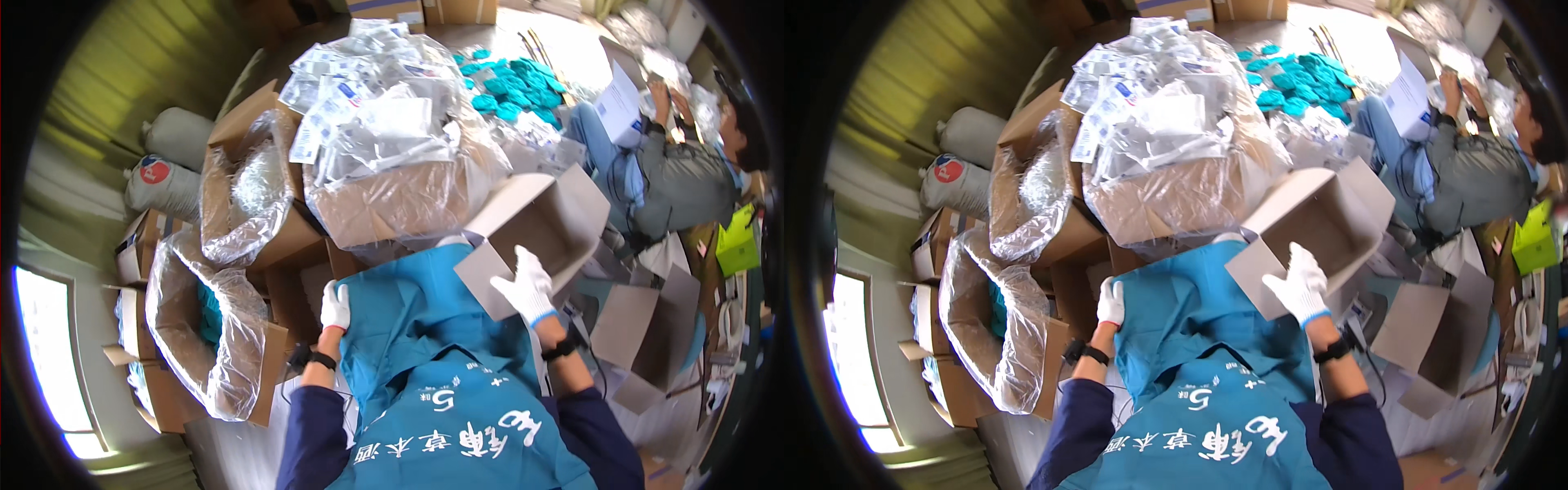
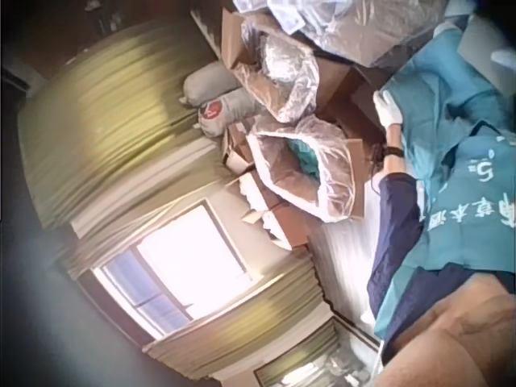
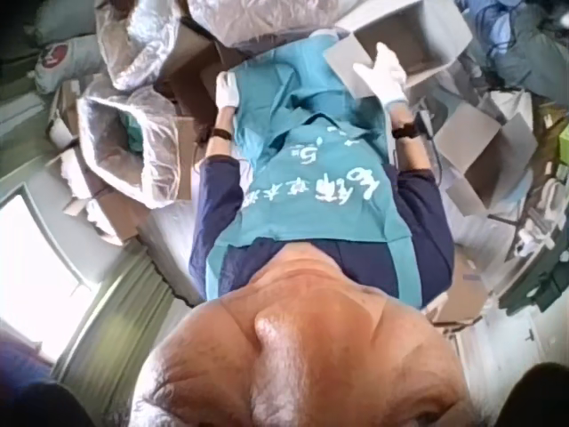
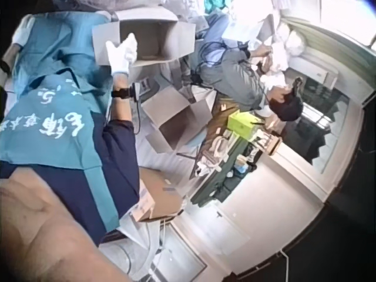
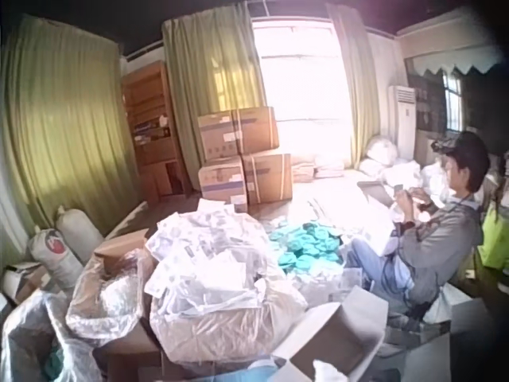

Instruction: The person packs teal face masks into white plastic bags and ties them with white strings. They repeatedly pick up masks from a pile, fold them, place them into bags, and secure the bags by tying knots. The person also handles cardboard boxes and stacks the packed items.

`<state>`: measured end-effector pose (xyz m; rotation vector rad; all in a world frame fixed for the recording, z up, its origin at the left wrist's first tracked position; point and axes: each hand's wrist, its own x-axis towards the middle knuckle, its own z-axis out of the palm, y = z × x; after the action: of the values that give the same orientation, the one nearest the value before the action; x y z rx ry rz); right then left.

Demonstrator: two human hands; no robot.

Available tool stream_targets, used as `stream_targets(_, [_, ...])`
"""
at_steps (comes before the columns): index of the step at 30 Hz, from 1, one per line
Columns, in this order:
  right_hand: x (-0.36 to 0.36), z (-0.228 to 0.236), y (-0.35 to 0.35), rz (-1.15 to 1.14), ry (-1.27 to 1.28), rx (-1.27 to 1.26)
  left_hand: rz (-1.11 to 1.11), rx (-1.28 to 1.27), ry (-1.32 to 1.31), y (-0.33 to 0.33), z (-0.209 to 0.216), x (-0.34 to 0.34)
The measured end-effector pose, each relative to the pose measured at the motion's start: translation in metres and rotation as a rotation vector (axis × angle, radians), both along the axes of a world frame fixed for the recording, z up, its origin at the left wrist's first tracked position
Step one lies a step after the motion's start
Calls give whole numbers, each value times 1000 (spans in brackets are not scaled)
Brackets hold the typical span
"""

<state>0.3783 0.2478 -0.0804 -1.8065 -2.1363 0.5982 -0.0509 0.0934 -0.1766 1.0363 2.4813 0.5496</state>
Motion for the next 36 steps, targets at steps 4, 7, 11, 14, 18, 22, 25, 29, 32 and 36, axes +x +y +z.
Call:
stream_targets(4, [7,-27,18,245,36,-253,-20,8,73,-12,5,8])
stream_targets(7, [3,-26,24,196,-95,-136,-81,103,274,-2,34,21])
stream_targets(11, [27,-3,50,41,14,196,-262,351,313,9,67,45])
stream_targets(14, [71,43,72,-62,476,157,-347,454,391,25,106,83])
stream_targets(18, [80,147,47,-214,1102,-45,-446,461,308,43,145,125])
stream_targets(22, [73,193,16,-234,1268,-141,-742,602,-190,62,183,169])
stream_targets(25, [28,200,-8,-318,1635,-363,-802,738,-967,58,215,203])
stream_targets(29, [14,137,-10,153,1396,-120,-729,781,-875,34,236,211])
stream_targets(32, [1,131,7,191,1189,-108,-489,791,-802,23,254,194])
stream_targets(36, [-48,179,3,319,1716,-665,-310,1048,-542,21,273,165])
